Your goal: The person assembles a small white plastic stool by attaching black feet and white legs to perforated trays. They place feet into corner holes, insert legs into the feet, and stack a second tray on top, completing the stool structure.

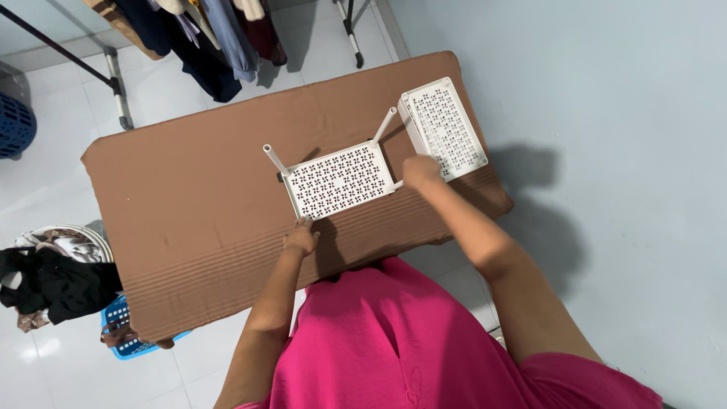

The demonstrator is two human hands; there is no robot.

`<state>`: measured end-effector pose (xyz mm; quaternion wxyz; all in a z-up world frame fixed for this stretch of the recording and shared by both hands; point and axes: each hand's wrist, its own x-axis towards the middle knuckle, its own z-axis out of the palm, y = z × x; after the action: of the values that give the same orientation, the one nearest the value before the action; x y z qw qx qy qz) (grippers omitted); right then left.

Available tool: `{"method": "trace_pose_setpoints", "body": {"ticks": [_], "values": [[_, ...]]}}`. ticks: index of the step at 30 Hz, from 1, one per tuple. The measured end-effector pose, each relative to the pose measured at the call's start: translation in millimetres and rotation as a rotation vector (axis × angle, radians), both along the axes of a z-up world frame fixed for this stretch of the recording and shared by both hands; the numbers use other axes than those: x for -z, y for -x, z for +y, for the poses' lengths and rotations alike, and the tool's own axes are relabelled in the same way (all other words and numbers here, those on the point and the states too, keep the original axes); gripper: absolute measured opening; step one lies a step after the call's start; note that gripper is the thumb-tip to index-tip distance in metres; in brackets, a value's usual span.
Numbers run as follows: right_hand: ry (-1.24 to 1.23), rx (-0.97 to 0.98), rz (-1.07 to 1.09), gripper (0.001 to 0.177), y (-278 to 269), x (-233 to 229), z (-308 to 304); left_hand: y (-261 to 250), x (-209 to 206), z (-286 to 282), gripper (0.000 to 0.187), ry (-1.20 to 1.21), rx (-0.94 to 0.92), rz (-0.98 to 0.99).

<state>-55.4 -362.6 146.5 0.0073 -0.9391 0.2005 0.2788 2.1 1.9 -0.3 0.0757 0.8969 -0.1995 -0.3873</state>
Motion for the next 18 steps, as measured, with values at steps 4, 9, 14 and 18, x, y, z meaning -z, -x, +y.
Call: {"method": "trace_pose_setpoints", "body": {"ticks": [4,9,14,18], "values": [[-0.01,-0.021,-0.062,0.024,5.1,19.2,23.7,-0.9,-0.8,0.3,0.064,-0.018,0.008,-0.001],[-0.048,-0.063,-0.126,0.025,6.3,27.9,31.3,2.9,-3.1,-2.4,0.066,-0.036,0.054,-0.021],[-0.053,-0.052,-0.085,0.024,-4.1,13.1,30.3,4.0,-6.5,-7.6,0.064,-0.03,0.008,0.003],[-0.055,-0.031,-0.057,0.023,-15.9,5.4,30.9,2.5,-6.5,-8.2,0.063,-0.031,-0.019,0.013]]}}
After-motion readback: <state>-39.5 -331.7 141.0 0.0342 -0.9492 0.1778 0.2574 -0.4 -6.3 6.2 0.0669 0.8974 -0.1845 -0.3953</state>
